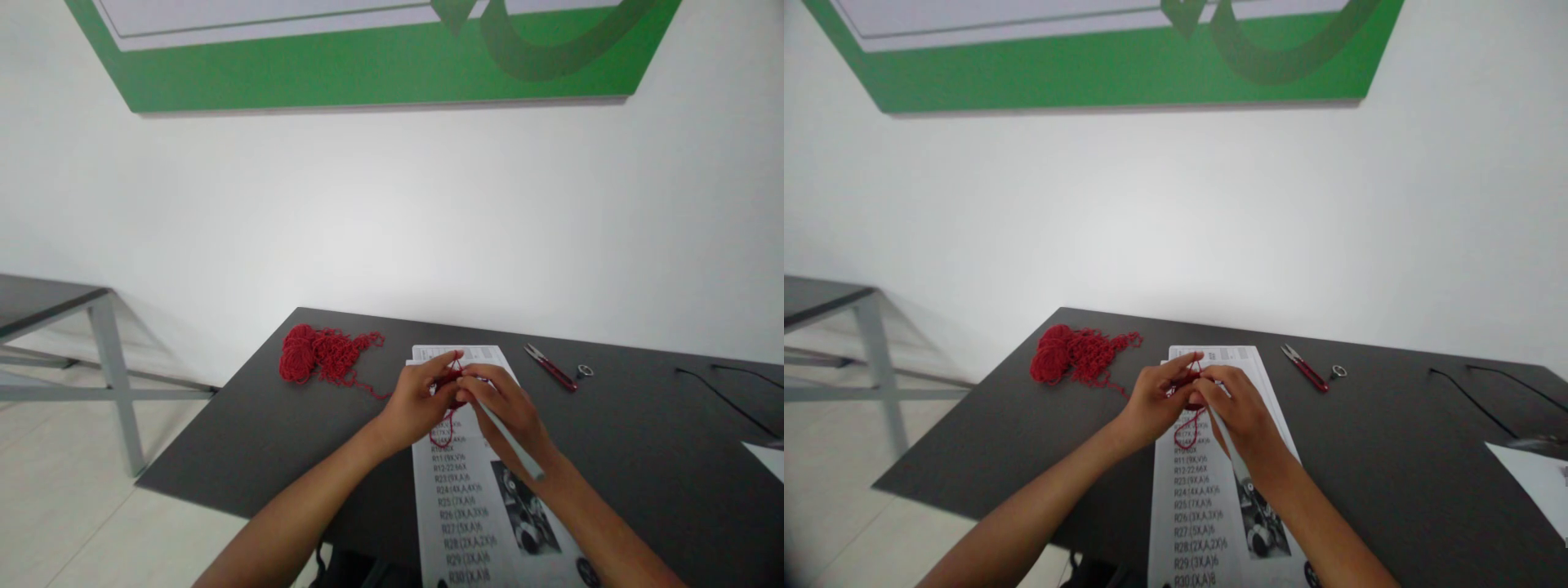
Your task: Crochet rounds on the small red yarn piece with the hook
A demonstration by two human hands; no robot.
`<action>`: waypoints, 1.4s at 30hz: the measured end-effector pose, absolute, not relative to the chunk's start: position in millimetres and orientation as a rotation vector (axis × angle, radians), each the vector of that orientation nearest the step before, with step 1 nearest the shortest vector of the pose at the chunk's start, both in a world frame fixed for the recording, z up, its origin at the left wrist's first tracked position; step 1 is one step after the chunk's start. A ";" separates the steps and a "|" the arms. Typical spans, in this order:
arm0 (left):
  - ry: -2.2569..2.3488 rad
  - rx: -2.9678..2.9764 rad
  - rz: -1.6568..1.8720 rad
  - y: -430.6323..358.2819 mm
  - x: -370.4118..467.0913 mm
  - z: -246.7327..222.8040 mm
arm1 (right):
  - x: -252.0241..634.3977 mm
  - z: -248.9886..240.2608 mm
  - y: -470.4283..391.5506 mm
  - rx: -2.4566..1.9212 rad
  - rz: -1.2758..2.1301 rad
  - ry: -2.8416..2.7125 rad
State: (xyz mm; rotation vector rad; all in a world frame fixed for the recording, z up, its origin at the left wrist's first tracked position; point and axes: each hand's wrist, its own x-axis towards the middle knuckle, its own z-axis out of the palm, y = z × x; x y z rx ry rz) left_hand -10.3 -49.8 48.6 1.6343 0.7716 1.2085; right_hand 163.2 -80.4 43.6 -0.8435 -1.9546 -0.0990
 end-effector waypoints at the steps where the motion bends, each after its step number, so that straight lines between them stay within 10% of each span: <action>1: 0.732 1.443 1.200 -50.8 -6.6 47.4 | 165.1 42.0 -79.7 -0.826 -0.151 -1.962; 9: 0.687 1.123 1.228 -53.6 3.4 42.8 | 168.7 42.0 -78.1 -0.770 -0.329 -1.938; 21: 0.876 1.764 1.531 -44.8 -15.9 55.3 | 153.5 58.4 -86.8 -1.029 0.637 -1.429; 42: 0.822 1.685 1.373 -40.5 -16.0 48.9 | 158.0 44.4 -67.3 -0.664 1.079 -1.187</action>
